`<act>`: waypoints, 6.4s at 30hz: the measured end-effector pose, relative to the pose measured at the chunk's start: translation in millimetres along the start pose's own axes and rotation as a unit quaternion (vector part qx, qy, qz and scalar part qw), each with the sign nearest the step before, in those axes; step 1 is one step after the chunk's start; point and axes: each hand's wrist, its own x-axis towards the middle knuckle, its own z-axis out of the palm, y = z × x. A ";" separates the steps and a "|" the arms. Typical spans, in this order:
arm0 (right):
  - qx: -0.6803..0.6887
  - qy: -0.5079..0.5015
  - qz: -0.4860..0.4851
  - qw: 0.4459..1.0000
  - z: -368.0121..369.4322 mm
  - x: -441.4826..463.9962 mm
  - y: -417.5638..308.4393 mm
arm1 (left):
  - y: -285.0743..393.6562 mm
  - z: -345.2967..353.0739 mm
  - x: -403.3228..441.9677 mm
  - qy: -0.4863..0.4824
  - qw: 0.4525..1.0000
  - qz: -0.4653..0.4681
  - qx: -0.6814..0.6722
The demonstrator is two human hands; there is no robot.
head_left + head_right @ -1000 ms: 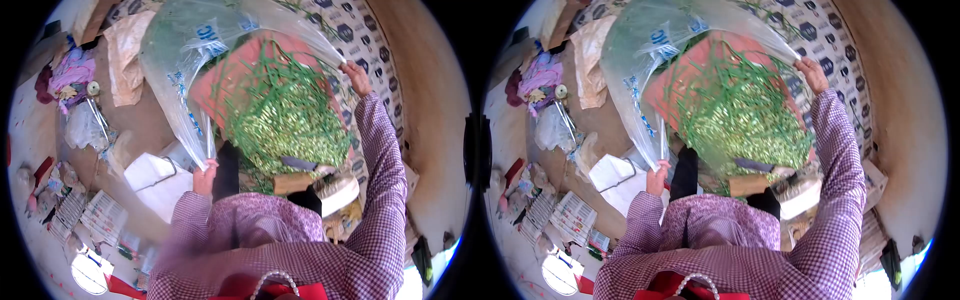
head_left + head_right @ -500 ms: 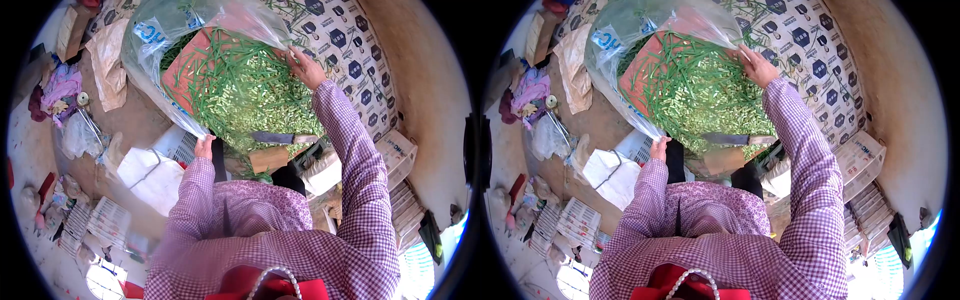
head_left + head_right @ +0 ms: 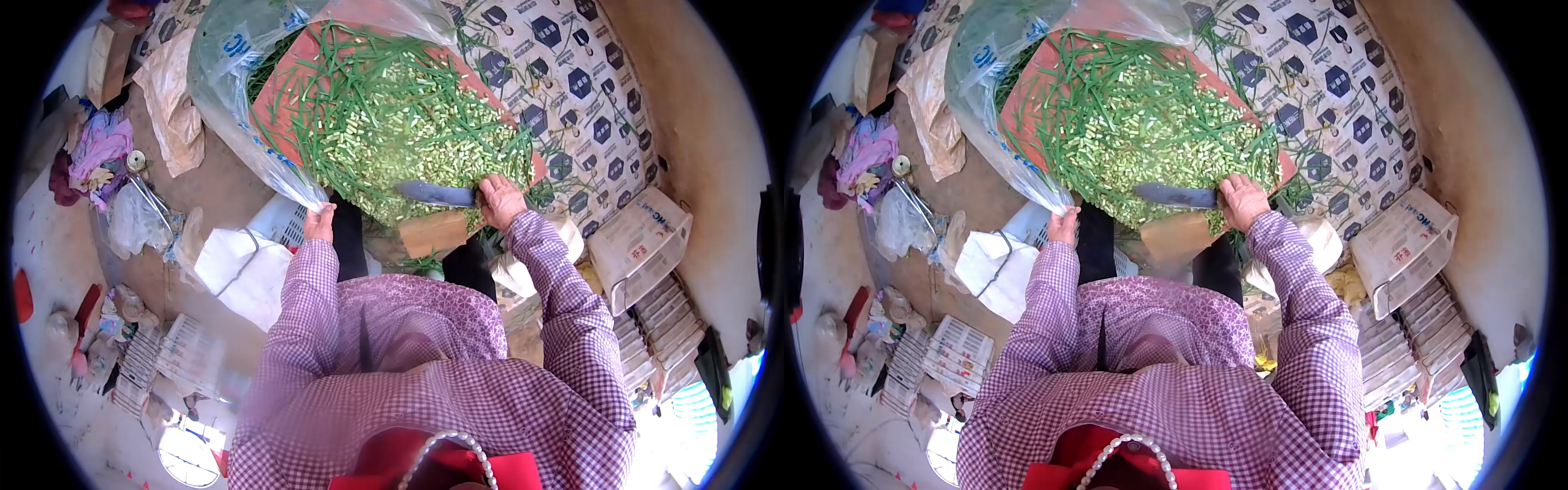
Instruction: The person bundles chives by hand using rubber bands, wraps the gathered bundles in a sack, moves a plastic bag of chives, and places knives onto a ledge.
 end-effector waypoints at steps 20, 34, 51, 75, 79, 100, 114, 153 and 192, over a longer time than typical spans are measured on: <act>0.282 0.139 0.057 0.948 46.8 -50.5 -55.9 | 47.5 30.2 -3.0 0.132 0.894 0.205 0.377; 0.733 0.091 0.196 0.645 -115.1 -140.6 -75.8 | 155.2 177.9 -259.2 -0.247 0.917 -0.120 -0.290; 0.307 0.238 0.162 0.907 -311.6 -302.3 -0.9 | 289.0 62.9 -247.9 -0.051 0.962 0.260 -0.066; 0.059 0.631 0.099 0.767 -874.8 -416.8 308.0 | 440.9 410.2 -238.4 -0.050 0.961 0.271 -0.032; 0.146 0.598 0.152 0.773 -940.6 -383.6 348.0 | 570.2 455.6 -255.3 -0.126 0.940 0.303 -0.099; 0.096 0.458 0.282 0.838 -1036.5 -283.4 398.4 | 1114.1 824.2 -386.7 -0.455 0.688 0.564 0.037; -0.070 0.401 0.131 0.904 -1012.2 -326.2 406.9 | 1099.7 846.0 -388.6 -0.110 0.495 0.804 0.310; -0.097 0.379 -0.316 0.864 -933.0 -206.0 364.4 | 927.2 764.4 -337.2 0.005 0.523 0.806 0.276; 0.212 0.561 0.554 0.578 -771.1 -811.7 665.3 | 660.8 770.5 -328.5 -0.275 0.712 0.357 0.539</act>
